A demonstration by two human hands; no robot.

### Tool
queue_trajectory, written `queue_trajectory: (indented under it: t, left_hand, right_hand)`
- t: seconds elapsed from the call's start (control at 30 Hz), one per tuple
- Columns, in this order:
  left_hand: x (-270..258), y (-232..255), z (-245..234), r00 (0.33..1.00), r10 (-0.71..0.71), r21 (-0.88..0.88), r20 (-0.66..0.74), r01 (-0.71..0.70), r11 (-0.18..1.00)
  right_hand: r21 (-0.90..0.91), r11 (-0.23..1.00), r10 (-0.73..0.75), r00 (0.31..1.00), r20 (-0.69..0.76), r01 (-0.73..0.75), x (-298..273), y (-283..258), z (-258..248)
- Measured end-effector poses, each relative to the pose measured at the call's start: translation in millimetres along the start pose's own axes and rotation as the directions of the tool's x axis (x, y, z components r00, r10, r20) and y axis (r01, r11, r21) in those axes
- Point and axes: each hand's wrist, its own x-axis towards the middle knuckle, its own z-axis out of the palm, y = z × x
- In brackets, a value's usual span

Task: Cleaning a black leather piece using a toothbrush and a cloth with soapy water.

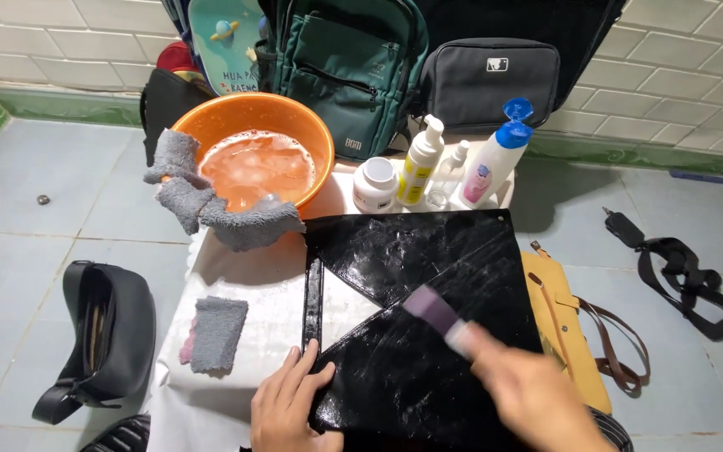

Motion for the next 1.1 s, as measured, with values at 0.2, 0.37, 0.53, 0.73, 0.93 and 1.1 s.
queue_trajectory:
  t: [0.2, 0.37, 0.53, 0.73, 0.93, 1.1]
  left_hand:
    - [-9, -41, 17, 0.983, 0.177, 0.043, 0.039, -0.178, 0.983]
    - [-14, -40, 21, 0.985, 0.158, 0.054, 0.069, -0.162, 0.985]
    - [-10, -37, 18, 0.990, 0.140, 0.072, 0.035, -0.142, 0.987]
    - [-13, -34, 17, 0.992, 0.098, 0.051, 0.074, -0.102, 0.993]
    - [-9, -31, 17, 0.992, 0.125, 0.087, 0.034, -0.127, 0.988]
    - [-7, -41, 29, 0.989, 0.056, 0.137, 0.134, -0.074, 0.988]
  right_hand:
    - [0.074, 0.996, -0.019, 0.948, -0.317, 0.045, 7, 6, -12]
    - [-0.036, 0.989, 0.122, 0.917, -0.380, -0.147, 19, 6, -19]
    - [0.218, 0.974, 0.066, 0.998, 0.005, -0.066, -14, -44, -37]
    - [-0.024, 0.993, 0.100, 0.934, -0.344, -0.115, 9, -11, -12]
    - [-0.072, 0.951, 0.244, 0.875, -0.418, -0.299, -2, 10, -23]
    - [0.148, 0.983, 0.121, 0.988, -0.099, -0.106, -11, 57, -1]
